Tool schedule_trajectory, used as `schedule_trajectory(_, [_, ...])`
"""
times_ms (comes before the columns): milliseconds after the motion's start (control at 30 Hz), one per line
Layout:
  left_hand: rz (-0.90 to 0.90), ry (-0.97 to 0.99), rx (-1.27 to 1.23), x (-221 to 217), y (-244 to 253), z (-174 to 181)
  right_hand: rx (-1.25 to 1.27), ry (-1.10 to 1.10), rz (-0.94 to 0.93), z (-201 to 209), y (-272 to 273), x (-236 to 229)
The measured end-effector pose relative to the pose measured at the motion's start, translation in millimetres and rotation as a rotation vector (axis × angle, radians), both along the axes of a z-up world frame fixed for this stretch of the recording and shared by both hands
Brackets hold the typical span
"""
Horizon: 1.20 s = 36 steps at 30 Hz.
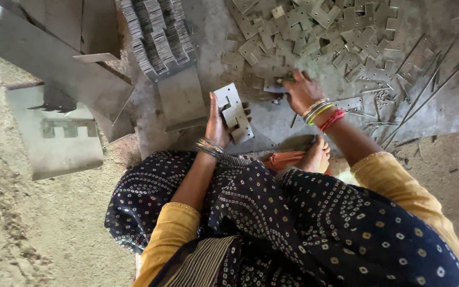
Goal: The person sits on the floor and repeatedly picks up small metal parts, rubs them with a small block, and places them into a stack. The person handles the parts one at a time, using a repetitive motion to clean or smooth the surfaces.
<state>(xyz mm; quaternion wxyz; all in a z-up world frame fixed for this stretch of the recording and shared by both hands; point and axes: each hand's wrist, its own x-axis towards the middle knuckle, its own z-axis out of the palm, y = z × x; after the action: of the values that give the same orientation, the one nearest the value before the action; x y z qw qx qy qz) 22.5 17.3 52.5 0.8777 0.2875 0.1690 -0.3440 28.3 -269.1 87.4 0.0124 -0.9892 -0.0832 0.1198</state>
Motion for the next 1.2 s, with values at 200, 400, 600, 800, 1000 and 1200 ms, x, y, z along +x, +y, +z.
schedule_trajectory(200, [-0.085, 0.055, -0.003, -3, 0, -1, 0.092, -0.125, 0.049, 7, 3, 3])
schedule_trajectory(400, [-0.147, 0.041, 0.010, -1, 1, 5, 0.053, -0.202, 0.116, 7, 9, -7])
schedule_trajectory(600, [-0.182, 0.043, -0.007, 4, 2, 9, 0.174, -0.511, 0.373, 10, 12, -21])
schedule_trajectory(800, [-0.183, 0.016, 0.039, 0, 1, -1, -0.105, -0.177, -0.275, -4, 7, 37])
schedule_trajectory(1000, [-0.114, -0.049, -0.045, -4, 1, -6, 0.150, -0.080, -0.632, -19, -3, 30])
schedule_trajectory(1200, [-0.152, 0.050, -0.049, -7, 2, -4, 0.349, -0.033, -0.631, 16, -20, -3])
